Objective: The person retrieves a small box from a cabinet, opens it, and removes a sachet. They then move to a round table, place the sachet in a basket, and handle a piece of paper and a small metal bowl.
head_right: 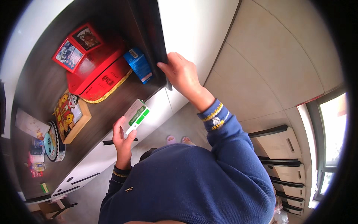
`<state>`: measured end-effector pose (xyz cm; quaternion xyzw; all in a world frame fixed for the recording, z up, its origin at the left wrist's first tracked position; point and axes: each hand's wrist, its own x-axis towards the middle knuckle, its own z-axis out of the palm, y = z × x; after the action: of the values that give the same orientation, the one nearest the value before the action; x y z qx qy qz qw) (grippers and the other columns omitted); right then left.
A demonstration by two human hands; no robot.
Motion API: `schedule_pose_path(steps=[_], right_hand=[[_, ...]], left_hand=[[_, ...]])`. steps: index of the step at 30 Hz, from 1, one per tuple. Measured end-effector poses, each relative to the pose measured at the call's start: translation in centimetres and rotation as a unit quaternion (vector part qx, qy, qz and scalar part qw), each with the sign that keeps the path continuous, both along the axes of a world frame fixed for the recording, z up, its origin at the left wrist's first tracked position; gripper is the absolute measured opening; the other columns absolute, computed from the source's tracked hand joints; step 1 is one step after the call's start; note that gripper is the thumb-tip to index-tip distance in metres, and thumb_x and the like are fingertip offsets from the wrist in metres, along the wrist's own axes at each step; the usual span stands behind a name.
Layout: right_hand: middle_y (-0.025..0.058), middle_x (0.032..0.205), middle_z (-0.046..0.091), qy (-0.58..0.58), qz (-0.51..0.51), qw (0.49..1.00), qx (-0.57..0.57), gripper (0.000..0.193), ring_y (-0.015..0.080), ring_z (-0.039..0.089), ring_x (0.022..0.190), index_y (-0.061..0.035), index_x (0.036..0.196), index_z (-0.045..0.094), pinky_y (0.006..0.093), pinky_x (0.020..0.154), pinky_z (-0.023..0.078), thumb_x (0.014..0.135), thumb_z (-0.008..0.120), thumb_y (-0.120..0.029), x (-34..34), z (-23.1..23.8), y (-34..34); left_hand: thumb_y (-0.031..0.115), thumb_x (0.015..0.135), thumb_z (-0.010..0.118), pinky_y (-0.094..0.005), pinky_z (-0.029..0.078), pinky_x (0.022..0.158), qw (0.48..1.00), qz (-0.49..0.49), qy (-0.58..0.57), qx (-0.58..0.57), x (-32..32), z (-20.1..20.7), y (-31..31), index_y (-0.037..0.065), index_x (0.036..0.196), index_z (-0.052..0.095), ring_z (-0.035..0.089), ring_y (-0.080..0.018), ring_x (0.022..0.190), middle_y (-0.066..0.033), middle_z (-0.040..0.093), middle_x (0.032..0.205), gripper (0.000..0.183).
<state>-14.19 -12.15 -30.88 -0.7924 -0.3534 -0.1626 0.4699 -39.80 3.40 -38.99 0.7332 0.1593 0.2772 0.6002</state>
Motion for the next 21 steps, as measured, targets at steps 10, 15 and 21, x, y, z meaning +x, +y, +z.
schedule_pose_path(steps=[10,15,21], right_hand=[[0.0095,0.077,0.064,0.012,-0.056,0.997,0.051,0.008,0.0238,0.059,0.065,-0.0008,0.077,0.064,0.0326,0.063,0.047,0.072,0.069,-0.005,-4.0,-2.8,-19.4],[0.0044,0.093,0.066,0.049,-0.035,0.978,0.201,0.031,0.0104,0.057,0.082,-0.0005,0.102,0.066,0.0249,0.072,0.045,0.093,0.06,-0.03,-3.1,-7.4,-29.5],[0.0093,0.109,0.066,0.019,-0.12,0.949,0.291,0.041,0.0193,0.062,0.098,0.0016,0.113,0.064,0.0354,0.087,0.05,0.093,0.053,-0.033,-0.3,-8.2,-33.8]], left_hand=[[0.007,0.074,0.078,-0.0372,0.043,0.098,0.987,-0.1,-0.021,0.123,6.9,-0.4,-3.8,0.002,0.124,0.056,0.053,-0.0267,0.113,-0.0127,0.054,0.12,0.055],[0.01,0.073,0.08,-0.037,0.045,0.096,0.987,-0.116,-0.027,0.106,12.4,-0.4,-7.9,0.002,0.121,0.059,0.055,-0.0272,0.111,-0.0134,0.056,0.118,0.053],[0.015,0.074,0.081,-0.0362,0.045,0.097,0.986,-0.097,-0.034,0.134,18.7,0.0,-11.9,0.002,0.122,0.059,0.055,-0.0274,0.111,-0.0137,0.057,0.118,0.054]])
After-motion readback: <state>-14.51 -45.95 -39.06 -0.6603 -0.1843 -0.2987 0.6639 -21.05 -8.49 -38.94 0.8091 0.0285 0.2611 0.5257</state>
